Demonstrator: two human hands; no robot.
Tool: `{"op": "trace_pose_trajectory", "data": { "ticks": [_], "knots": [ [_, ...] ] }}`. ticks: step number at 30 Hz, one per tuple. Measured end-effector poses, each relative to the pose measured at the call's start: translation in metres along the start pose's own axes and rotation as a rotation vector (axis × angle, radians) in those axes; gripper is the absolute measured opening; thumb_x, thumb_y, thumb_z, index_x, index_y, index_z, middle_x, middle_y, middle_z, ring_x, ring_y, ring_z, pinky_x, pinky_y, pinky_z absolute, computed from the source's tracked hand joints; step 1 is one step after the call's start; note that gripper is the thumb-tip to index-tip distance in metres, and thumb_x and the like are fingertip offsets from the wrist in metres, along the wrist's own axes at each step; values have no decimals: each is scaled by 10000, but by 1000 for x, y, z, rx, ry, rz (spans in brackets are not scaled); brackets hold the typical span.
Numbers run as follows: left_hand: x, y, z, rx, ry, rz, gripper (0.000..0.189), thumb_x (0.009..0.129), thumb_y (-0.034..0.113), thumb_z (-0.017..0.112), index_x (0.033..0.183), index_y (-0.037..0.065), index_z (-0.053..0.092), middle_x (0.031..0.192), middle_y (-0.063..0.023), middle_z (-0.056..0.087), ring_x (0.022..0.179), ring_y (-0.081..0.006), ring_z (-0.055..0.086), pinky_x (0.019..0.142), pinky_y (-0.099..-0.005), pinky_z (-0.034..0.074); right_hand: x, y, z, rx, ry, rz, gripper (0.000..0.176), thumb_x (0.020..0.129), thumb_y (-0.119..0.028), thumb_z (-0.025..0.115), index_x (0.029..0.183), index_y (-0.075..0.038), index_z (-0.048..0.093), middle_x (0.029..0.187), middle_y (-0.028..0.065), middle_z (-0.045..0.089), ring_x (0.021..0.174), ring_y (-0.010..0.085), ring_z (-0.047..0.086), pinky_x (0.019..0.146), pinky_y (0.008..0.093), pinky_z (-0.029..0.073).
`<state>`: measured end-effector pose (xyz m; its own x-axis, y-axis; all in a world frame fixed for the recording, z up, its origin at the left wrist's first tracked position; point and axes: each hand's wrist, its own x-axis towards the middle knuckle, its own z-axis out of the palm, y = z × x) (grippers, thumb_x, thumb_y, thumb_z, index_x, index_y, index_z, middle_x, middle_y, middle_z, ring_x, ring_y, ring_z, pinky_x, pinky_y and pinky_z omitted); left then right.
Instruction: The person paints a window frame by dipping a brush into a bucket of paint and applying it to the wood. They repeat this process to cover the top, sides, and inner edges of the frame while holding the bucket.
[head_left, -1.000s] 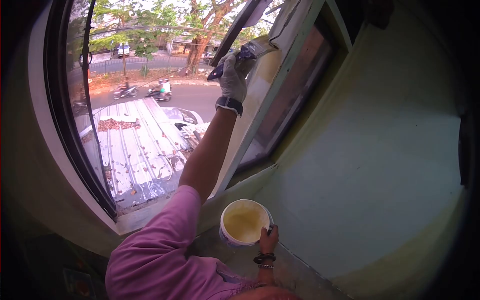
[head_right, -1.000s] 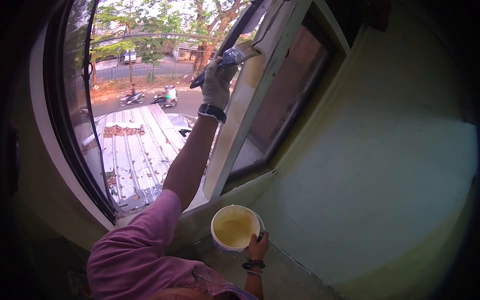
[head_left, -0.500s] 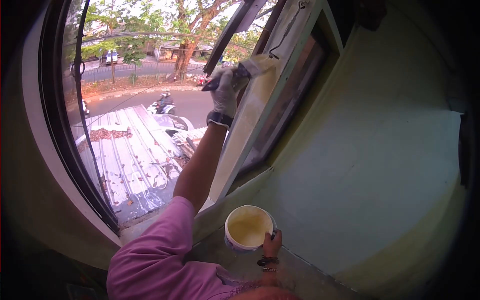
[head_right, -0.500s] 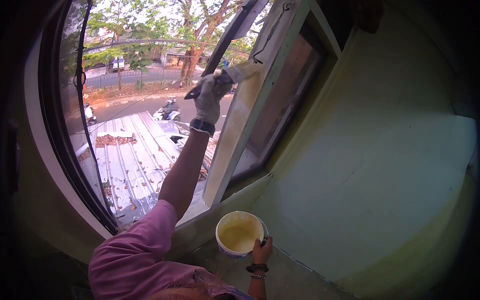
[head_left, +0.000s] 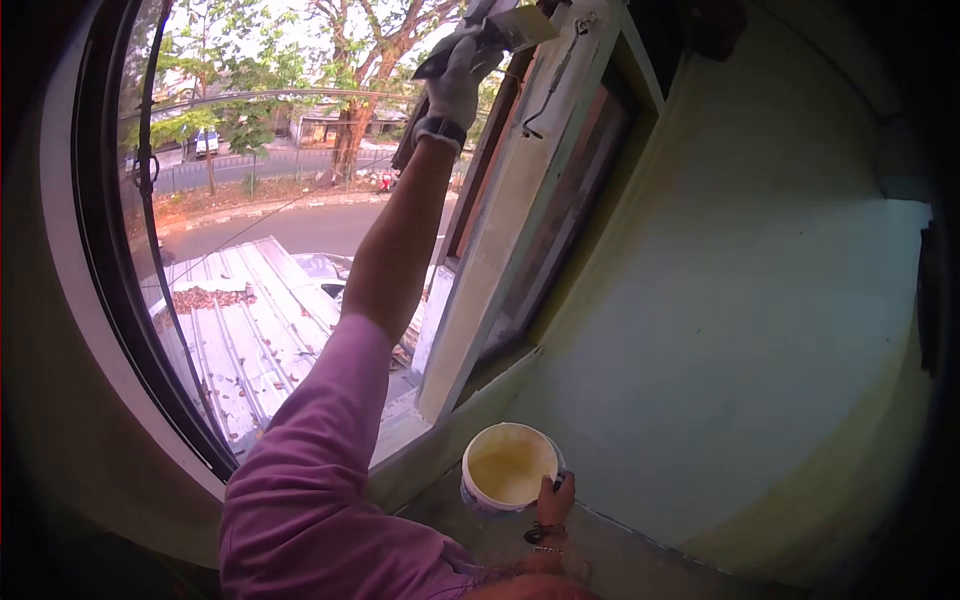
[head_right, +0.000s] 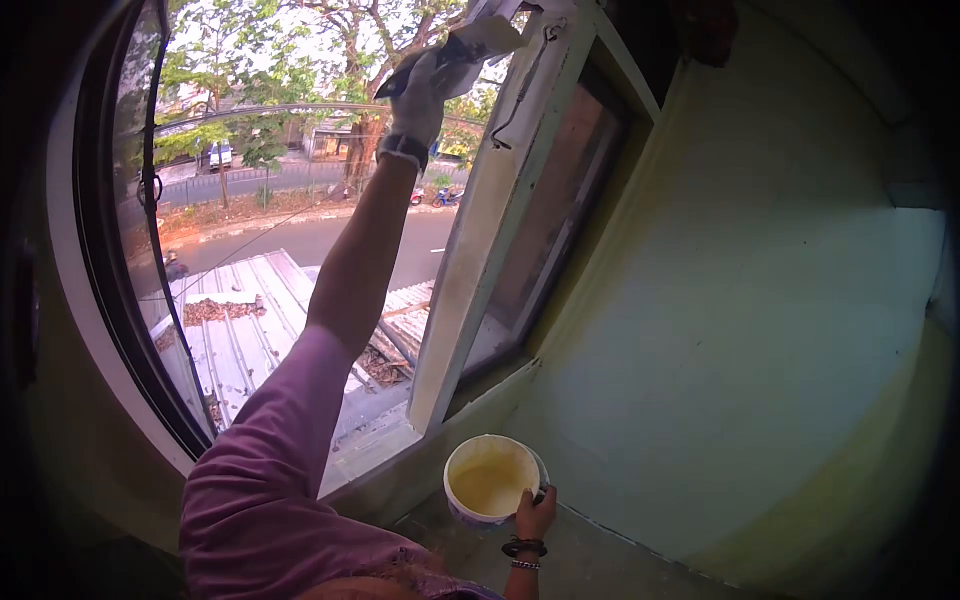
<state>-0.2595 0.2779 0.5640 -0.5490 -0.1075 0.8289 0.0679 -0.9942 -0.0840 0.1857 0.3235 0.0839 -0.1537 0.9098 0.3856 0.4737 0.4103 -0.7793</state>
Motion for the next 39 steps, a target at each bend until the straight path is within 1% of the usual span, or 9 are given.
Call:
{"op": "trace_pose_trajectory", "data": {
  "ticks": [9, 14, 19, 24, 28, 31, 32, 35, 39],
  "knots": [
    [-30, 22, -70, 307, -383, -338, 172, 908, 103, 540, 1023, -5, 608, 1028, -131, 640, 950, -222, 651, 866, -381, 558, 5, 20, -2, 25, 155, -62, 305, 759, -127, 624, 1008, 16, 520, 720, 143, 585, 619, 268, 571, 600, 393, 457],
    [22, 23, -30, 177, -348, -119, 178, 917, 97, 527, 1046, 7, 610, 1047, -142, 640, 963, -233, 649, 904, -386, 540, 9, 10, -8, -22, 118, 31, 289, 761, -118, 626, 1000, 2, 516, 656, 118, 554, 583, 270, 554, 582, 397, 444],
    [15, -1, -48, 177, -445, -248, 167, 903, 108, 546, 1010, 9, 628, 1013, -137, 645, 936, -234, 657, 886, -362, 548, 9, 10, -8, -15, 102, 72, 296, 770, -118, 615, 1015, 12, 511, 743, 152, 604, 637, 280, 596, 634, 412, 467],
    [-43, 55, -100, 410, -605, -476, 199, 934, 103, 508, 1086, 12, 598, 1093, -139, 620, 1022, -223, 630, 902, -393, 542, 13, 5, -8, -16, 56, 47, 288, 774, -120, 607, 1019, 6, 520, 766, 152, 611, 658, 274, 601, 643, 399, 479],
    [-16, 47, -56, 253, -368, -221, 191, 899, 142, 564, 1021, 20, 647, 1023, -120, 654, 959, -213, 655, 858, -361, 561, 15, -6, -9, -47, 56, 35, 305, 764, -126, 624, 1028, -1, 536, 736, 133, 600, 643, 266, 586, 634, 402, 472],
    [-28, 26, -70, 370, -366, -336, 175, 887, 129, 563, 983, 18, 657, 957, -99, 669, 952, -195, 653, 879, -359, 548, 14, -2, -5, -53, 94, -33, 316, 769, -131, 619, 1042, 3, 535, 808, 165, 620, 682, 284, 605, 663, 399, 480],
    [-53, 46, -67, 650, -313, -313, 157, 875, 127, 568, 940, 24, 666, 903, -90, 676, 928, -187, 658, 865, -354, 552, 13, -7, -5, -11, 68, 11, 322, 770, -133, 616, 1045, 11, 530, 845, 179, 626, 710, 297, 615, 682, 407, 483],
    [-93, 64, -116, 513, -457, -531, 151, 881, 145, 592, 956, 27, 649, 948, -95, 664, 916, -204, 662, 858, -335, 556, 16, 1, -1, 0, 27, -6, 328, 777, -145, 601, 1050, 20, 521, 845, 184, 630, 726, 313, 623, 695, 413, 488],
    [-82, 74, -89, 450, -289, -270, 156, 916, 89, 540, 1021, 12, 626, 1002, -112, 657, 944, -225, 656, 875, -337, 551, 21, 7, 4, 6, -6, -45, 337, 773, -157, 610, 1054, 13, 535, 803, 184, 623, 708, 314, 618, 672, 411, 489]
  ]
}}
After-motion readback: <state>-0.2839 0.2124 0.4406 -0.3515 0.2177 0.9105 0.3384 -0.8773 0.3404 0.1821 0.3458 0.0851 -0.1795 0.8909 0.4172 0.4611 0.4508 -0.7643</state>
